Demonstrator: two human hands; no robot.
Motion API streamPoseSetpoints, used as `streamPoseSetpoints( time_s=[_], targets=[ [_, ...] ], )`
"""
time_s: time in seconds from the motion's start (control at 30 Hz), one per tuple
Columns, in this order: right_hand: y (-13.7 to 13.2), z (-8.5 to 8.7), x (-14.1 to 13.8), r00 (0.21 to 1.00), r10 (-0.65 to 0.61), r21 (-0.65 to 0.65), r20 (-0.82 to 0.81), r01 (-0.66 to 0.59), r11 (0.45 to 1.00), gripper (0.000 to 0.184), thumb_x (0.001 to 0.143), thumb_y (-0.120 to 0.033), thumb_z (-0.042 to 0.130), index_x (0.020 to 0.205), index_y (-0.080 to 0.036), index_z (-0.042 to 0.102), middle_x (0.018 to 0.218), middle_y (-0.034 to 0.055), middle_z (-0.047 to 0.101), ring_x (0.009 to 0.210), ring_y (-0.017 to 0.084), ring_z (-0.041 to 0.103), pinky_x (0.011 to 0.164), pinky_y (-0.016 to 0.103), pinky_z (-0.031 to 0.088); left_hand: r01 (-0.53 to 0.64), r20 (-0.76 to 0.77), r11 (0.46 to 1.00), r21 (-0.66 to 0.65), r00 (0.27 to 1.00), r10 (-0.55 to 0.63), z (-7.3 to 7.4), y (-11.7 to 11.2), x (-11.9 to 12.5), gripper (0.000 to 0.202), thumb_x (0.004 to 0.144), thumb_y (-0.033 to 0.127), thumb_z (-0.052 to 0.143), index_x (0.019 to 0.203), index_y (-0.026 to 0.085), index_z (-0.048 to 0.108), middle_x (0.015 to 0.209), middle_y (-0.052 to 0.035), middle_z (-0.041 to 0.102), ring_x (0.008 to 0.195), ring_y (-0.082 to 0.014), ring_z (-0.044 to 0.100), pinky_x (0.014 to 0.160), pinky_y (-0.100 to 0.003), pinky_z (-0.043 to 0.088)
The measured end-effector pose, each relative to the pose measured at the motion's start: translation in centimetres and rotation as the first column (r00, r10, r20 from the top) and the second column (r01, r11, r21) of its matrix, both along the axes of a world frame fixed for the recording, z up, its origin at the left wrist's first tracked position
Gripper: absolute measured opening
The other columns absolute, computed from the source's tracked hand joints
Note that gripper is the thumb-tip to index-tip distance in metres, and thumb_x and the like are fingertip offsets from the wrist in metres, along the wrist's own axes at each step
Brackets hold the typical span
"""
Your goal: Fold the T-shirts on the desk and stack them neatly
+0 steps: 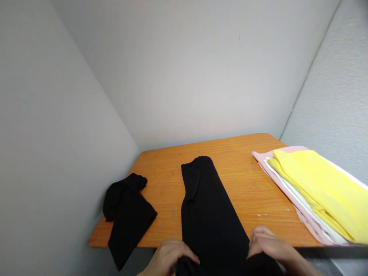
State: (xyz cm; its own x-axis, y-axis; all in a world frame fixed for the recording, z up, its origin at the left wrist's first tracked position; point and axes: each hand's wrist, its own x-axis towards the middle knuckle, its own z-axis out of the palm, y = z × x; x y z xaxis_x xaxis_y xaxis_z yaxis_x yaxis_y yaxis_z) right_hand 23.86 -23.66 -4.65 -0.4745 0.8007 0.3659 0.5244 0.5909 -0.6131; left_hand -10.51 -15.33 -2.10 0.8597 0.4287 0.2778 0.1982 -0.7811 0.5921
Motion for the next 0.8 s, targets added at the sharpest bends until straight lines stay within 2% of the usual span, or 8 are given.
streamPoseSetpoints(
  time_s=[0.07, 0.13, 0.2, 0.3, 0.4, 0.5, 0.63, 0.8],
  targets=[
    [-0.1, 2.6, 0.1, 0.986, -0.133, -0.103, -0.102, 0.123, 0.987, 0.051, 0.098, -0.055, 0.029, 0.074, -0.021, 0.058, 0.067, 0.0058, 0.059, 0.064, 0.019, 0.059, 0.06, 0.029, 0.049, -0.263, 0.124, 0.958, -0.117, 0.953, 0.277, 1.5, -0.3, 0.5, 0.046, 0.099, 0.047, 0.034, 0.09, 0.019, 0.07, 0.079, -0.0062, 0.072, 0.075, -0.0175, 0.069, 0.071, -0.024, 0.055],
    [0.9, 5.5, 0.3, 0.952, -0.266, -0.19, -0.151, 0.236, 0.953, 0.047, 0.096, -0.056, 0.036, 0.076, -0.021, 0.06, 0.074, 0.0066, 0.062, 0.069, 0.02, 0.06, 0.063, 0.03, 0.05, -0.475, 0.197, 0.856, -0.205, 0.836, 0.512, 3.1, 0.3, 1.3, 0.046, 0.096, 0.052, 0.04, 0.085, 0.019, 0.07, 0.076, -0.005, 0.069, 0.072, -0.0187, 0.065, 0.069, -0.026, 0.053],
    [3.1, 7.9, 0.2, 0.923, -0.363, -0.18, -0.125, 0.339, 0.923, 0.043, 0.096, -0.053, 0.039, 0.085, -0.02, 0.064, 0.082, 0.0072, 0.065, 0.077, 0.022, 0.061, 0.071, 0.032, 0.053, -0.573, 0.202, 0.772, -0.276, 0.75, 0.629, 4.5, 2.4, 2.6, 0.046, 0.094, 0.053, 0.043, 0.079, 0.017, 0.067, 0.075, -0.0041, 0.067, 0.071, -0.0183, 0.061, 0.067, -0.026, 0.05],
    [7.9, 9.7, -0.1, 0.848, -0.53, -0.119, -0.001, 0.526, 0.842, 0.038, 0.098, -0.049, 0.04, 0.103, -0.02, 0.065, 0.095, 0.0078, 0.066, 0.088, 0.023, 0.061, 0.078, 0.036, 0.053, -0.642, 0.081, 0.715, -0.277, 0.726, 0.683, 5.2, 7.9, 4.9, 0.048, 0.096, 0.052, 0.035, 0.081, 0.015, 0.062, 0.08, -0.0054, 0.066, 0.075, -0.0188, 0.061, 0.067, -0.026, 0.049],
    [11.5, 8.7, -0.5, 0.782, -0.615, -0.108, 0.105, 0.624, 0.774, 0.031, 0.097, -0.042, 0.052, 0.115, -0.018, 0.06, 0.112, 0.0078, 0.061, 0.095, 0.02, 0.06, 0.082, 0.038, 0.053, -0.725, -0.146, 0.681, -0.103, 0.688, 0.71, 3.6, 13.3, 6.5, 0.047, 0.096, 0.049, 0.034, 0.081, 0.015, 0.062, 0.084, -0.0093, 0.068, 0.082, -0.0225, 0.064, 0.074, -0.029, 0.048],
    [12.9, 6.2, -1.0, 0.754, -0.632, -0.115, 0.177, 0.654, 0.748, 0.031, 0.094, -0.04, 0.057, 0.114, -0.016, 0.06, 0.114, 0.0084, 0.06, 0.096, 0.019, 0.06, 0.084, 0.039, 0.052, -0.779, -0.254, 0.625, -0.042, 0.614, 0.748, 1.1, 16.3, 7.1, 0.044, 0.09, 0.052, 0.047, 0.073, 0.015, 0.064, 0.08, -0.0142, 0.069, 0.088, -0.0297, 0.066, 0.081, -0.037, 0.047],
    [12.7, 2.9, -2.0, 0.68, -0.657, -0.076, 0.325, 0.711, 0.699, 0.036, 0.083, -0.047, 0.067, 0.09, -0.012, 0.068, 0.093, 0.0166, 0.065, 0.091, 0.031, 0.061, 0.086, 0.047, 0.048, -0.813, -0.298, 0.577, -0.075, 0.571, 0.765, -0.1, 16.8, 8.1, 0.038, 0.081, 0.052, 0.061, 0.084, 0.015, 0.068, 0.092, -0.0171, 0.071, 0.1, -0.0343, 0.065, 0.085, -0.041, 0.048],
    [11.2, 0.9, -2.9, 0.581, -0.667, 0.027, 0.466, 0.744, 0.667, 0.036, 0.087, -0.04, 0.06, 0.104, -0.008, 0.065, 0.105, 0.0205, 0.064, 0.102, 0.034, 0.059, 0.09, 0.043, 0.045, -0.736, -0.166, 0.626, -0.26, 0.672, 0.721, 1.9, 14.3, 11.9, 0.034, 0.087, 0.041, 0.063, 0.111, 0.018, 0.064, 0.114, -0.0102, 0.066, 0.107, -0.0268, 0.062, 0.093, -0.041, 0.049]
  ],
)
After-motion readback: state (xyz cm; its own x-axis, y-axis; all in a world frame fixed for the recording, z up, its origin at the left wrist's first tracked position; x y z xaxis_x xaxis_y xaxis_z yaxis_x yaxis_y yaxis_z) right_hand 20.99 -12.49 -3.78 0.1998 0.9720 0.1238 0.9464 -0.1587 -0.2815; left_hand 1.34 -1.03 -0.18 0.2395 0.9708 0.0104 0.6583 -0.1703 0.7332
